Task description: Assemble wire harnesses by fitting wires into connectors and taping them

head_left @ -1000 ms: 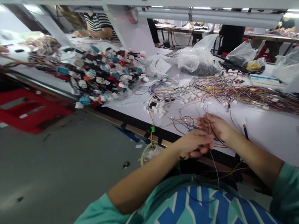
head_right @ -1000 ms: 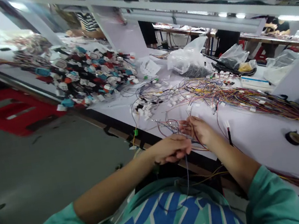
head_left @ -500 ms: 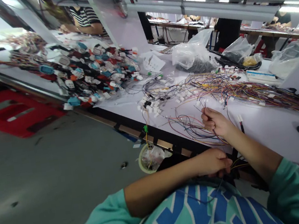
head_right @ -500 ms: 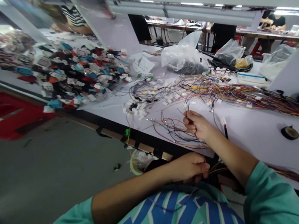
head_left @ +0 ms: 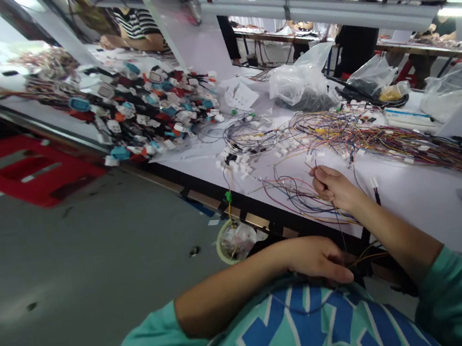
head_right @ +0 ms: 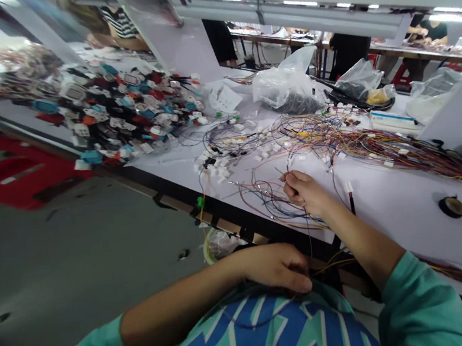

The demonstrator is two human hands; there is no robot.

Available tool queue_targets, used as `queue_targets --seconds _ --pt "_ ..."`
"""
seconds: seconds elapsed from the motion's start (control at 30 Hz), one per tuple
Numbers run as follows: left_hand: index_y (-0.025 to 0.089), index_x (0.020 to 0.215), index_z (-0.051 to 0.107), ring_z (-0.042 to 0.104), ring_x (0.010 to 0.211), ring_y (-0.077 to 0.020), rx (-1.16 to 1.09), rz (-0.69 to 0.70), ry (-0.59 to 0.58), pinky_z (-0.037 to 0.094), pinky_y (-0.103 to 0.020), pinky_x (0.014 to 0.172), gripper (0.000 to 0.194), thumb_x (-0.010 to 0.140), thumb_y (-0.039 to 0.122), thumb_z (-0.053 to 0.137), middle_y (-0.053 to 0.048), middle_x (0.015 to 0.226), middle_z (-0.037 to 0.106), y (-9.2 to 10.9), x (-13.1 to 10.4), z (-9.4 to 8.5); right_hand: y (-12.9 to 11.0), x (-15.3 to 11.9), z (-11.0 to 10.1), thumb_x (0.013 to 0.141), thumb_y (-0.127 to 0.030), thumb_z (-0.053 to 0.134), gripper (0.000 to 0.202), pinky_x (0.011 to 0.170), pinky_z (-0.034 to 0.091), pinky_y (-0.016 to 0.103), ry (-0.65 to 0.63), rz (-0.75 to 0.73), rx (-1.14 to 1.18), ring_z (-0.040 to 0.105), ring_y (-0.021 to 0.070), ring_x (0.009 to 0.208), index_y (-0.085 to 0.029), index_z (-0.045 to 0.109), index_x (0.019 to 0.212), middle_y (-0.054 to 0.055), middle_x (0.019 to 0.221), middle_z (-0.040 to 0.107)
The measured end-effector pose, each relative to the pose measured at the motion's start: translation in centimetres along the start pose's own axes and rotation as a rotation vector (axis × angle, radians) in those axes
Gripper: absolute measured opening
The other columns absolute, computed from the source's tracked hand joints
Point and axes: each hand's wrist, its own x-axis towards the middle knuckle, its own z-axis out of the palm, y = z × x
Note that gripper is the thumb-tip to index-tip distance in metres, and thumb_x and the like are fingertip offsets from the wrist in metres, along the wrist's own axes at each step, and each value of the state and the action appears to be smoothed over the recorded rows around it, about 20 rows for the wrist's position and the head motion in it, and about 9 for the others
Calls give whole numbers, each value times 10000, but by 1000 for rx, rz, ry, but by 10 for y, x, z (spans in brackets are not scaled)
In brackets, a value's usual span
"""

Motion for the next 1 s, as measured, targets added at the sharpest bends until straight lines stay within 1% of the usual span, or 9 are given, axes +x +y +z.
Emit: queue_targets --seconds 0.07,0.13,0.2,0.23,0.27,0.37,0.47,0.73,1.0 --pt "149 535 477 379 388 -46 -12 -35 164 283 -166 389 325 734 405 498 53 455 434 -4 -9 -10 -1 -2 2 606 -524 632 436 303 64 157 -27 1 -42 210 0 290 -171 427 762 -110 441 373" --pt "157 627 478 367 343 -41 -98 -84 497 269 -168 350 264 704 404 531 69 476 441 -10 -17 -23 -2 -4 4 606 -543 619 448 303 68 160 -64 6 -87 201 0 292 -173 424 766 -109 443 380" --pt "171 754 454 349 305 -34 -224 -54 849 252 -160 322 248 669 371 574 97 482 435 -15 -21 -33 -1 -5 6 613 -567 595 456 310 72 162 -90 10 -149 197 3 298 -174 419 767 -109 437 377" --pt "177 807 439 342 291 -32 -288 -14 965 240 -154 312 273 661 358 583 109 476 429 -17 -22 -37 0 -6 8 621 -577 578 456 315 77 162 -98 9 -189 199 6 305 -175 415 760 -108 434 373" --pt "179 839 428 338 281 -30 -348 33 1032 229 -149 302 291 661 350 583 115 471 429 -18 -23 -40 1 -6 9 634 -583 559 449 321 86 163 -107 9 -235 205 8 315 -175 410 746 -106 434 370" --pt "166 787 442 350 273 -22 -475 137 1071 233 -139 287 227 685 335 553 103 471 452 -20 -23 -42 5 -6 11 696 -569 491 407 343 127 168 -156 3 -406 228 15 347 -174 399 716 -94 452 377" --pt "154 693 441 385 279 -16 -515 144 1084 279 -135 287 183 705 309 536 83 500 493 -20 -24 -40 7 -6 13 755 -536 422 365 374 171 181 -195 -38 -567 243 26 371 -173 412 719 -88 467 373" --pt "142 647 433 401 261 -21 -512 92 1091 283 -125 271 110 755 132 448 71 468 510 -19 -26 -54 8 -7 13 810 -416 379 288 501 261 218 -79 -164 -831 336 72 481 -189 406 634 -55 504 386" --pt "137 642 441 388 250 -25 -504 92 1046 258 -124 272 116 749 91 438 64 441 514 -18 -22 -64 10 -4 17 783 -356 391 255 518 244 234 1 -148 -859 330 83 493 -192 375 588 -49 512 366"
